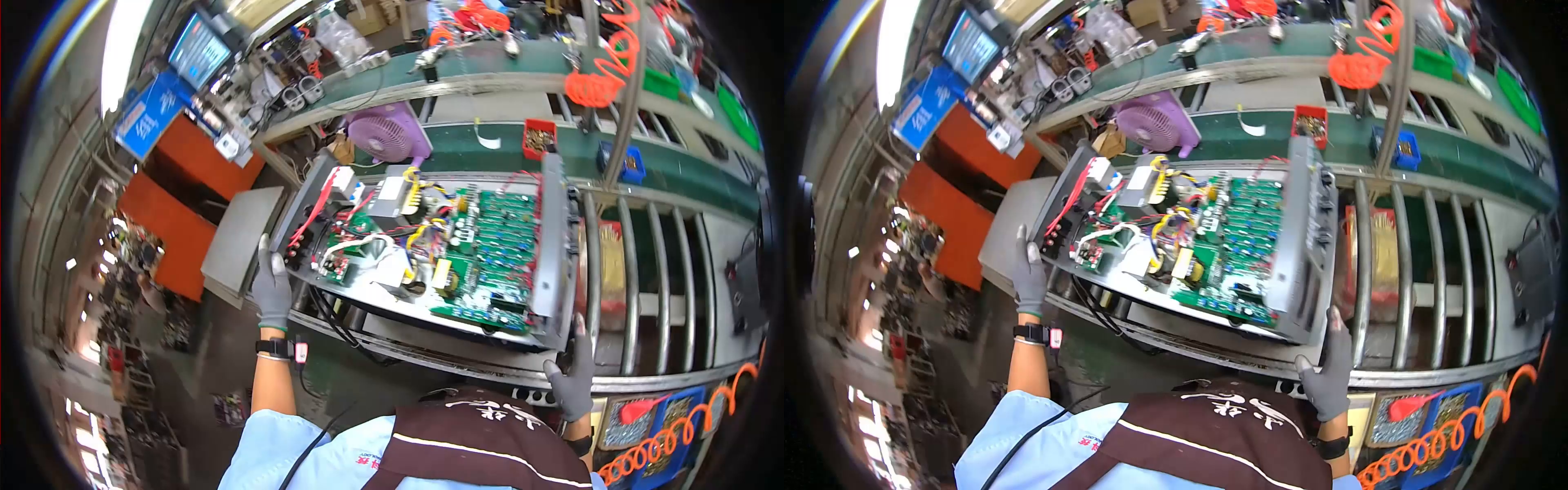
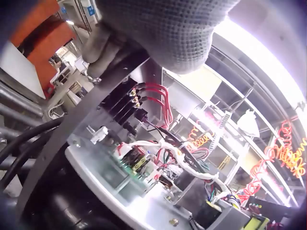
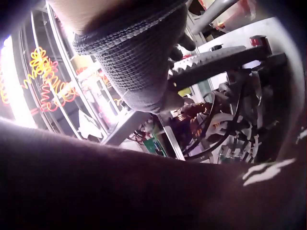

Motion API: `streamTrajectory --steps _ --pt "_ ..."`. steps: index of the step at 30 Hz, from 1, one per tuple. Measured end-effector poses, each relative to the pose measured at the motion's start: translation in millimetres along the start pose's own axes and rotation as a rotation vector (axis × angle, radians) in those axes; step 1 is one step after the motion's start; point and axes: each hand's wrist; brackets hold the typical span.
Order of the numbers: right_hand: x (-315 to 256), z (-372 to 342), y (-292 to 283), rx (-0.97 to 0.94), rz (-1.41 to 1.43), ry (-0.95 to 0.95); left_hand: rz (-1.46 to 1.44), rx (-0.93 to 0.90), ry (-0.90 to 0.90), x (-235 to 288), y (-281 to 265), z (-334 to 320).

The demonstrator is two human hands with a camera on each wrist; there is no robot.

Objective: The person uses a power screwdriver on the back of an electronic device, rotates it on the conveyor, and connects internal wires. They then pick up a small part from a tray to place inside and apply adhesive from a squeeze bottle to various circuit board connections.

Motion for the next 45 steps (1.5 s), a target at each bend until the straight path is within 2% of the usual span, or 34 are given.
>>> streamTrajectory --steps 1,3,4,5,7,8,9,11,12,13,15,16,19,20,21,23,24,25,26,27,29,31,37,45 --pt "-10.3 5.6 5.9 0.003 0.034 0.168 -0.117 -0.006 -0.012 -2.6 -1.5 -9.8" --pt "-12.7 12.0 19.5 0.125 -0.12 0.008 -0.355 0.09 0.008 -16.9 8.8 -24.3" --pt "-5.1 8.0 18.9 0.136 -0.085 0.111 -0.333 0.125 0.056 -24.2 16.1 -31.3" --pt "-8.8 10.4 21.5 0.16 -0.231 0.004 -0.313 0.16 0.1 -33.5 22.8 -35.3" --pt "9.0 2.4 24.7 0.249 -0.289 -0.025 -0.225 0.135 0.155 -52.3 42.9 -44.2" --pt "19.1 2.3 26.9 0.314 -0.355 -0.117 -0.249 0.142 0.147 -41.9 41.7 -47.1" --pt "18.6 -1.3 24.2 0.349 -0.385 -0.034 -0.132 0.163 0.175 -53.1 51.8 -47.8" --pt "40.2 -7.2 23.7 0.423 -0.198 0.05 -0.434 0.114 0.088 -59.9 81.0 -55.1" --pt "27.2 -3.6 31.5 0.457 -0.259 0.124 -0.597 -0.139 -0.094 -46.5 64.7 -50.1" --pt "25.8 1.8 43.2 0.594 -0.249 -0.036 -0.631 -0.156 -0.106 -54.4 86.3 -60.0" --pt "24.5 4.0 46.9 0.64 -0.12 -0.008 -0.445 -0.187 0.001 -63.6 110.7 -72.1" --pt "-2.7 8.6 53.5 0.65 -0.145 0.039 -0.574 -0.22 -0.032 -58.8 106.8 -72.1" --pt "10.7 5.8 44.6 0.638 -0.107 0.042 -0.808 -0.237 -0.041 -47.5 110.6 -69.9" --pt "25.0 1.8 37.1 0.687 0.028 0.066 -0.663 -0.246 0.031 -49.9 119.1 -76.3" --pt "40.0 -2.4 21.7 0.695 -0.001 0.138 -0.743 -0.274 0.011 -47.8 125.0 -84.1" --pt "-6.7 9.9 43.5 0.695 -0.276 0.252 -0.895 -0.351 -0.075 -40.5 121.2 -87.5" --pt "8.3 4.8 27.7 0.768 -0.126 0.315 -0.83 -0.309 -0.005 -42.6 122.7 -85.3" --pt "12.1 6.8 21.8 0.837 0.024 0.374 -0.86 -0.308 -0.028 -45.1 123.3 -85.7" --pt "18.3 5.6 20.0 0.807 -0.12 0.247 -0.864 -0.33 0.019 -48.3 124.5 -85.8" --pt "-0.2 15.6 36.5 0.803 0.054 0.214 -0.868 -0.348 0.064 -50.1 125.7 -86.4" --pt "-17.7 35.5 32.7 0.77 -0.045 0.177 -0.912 -0.292 0.052 -54.0 129.4 -92.4" --pt "-39.9 50.7 33.3 0.733 -0.166 0.152 -0.808 -0.269 0.129 -59.9 136.1 -99.3" --pt "-77.0 62.4 35.1 0.696 -0.451 0.113 -0.859 -0.241 0.136 -63.1 140.8 -100.7" --pt "-64.9 46.2 48.8 0.67 -0.654 0.156 -0.812 -0.252 0.09 -78.2 128.2 -113.2"
Point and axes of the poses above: each hand's wrist, its own z-axis towards the middle knuckle, its own y-axis out of the palm, x = y × z, and after that the axes turned 10 degrees about z, right-handed
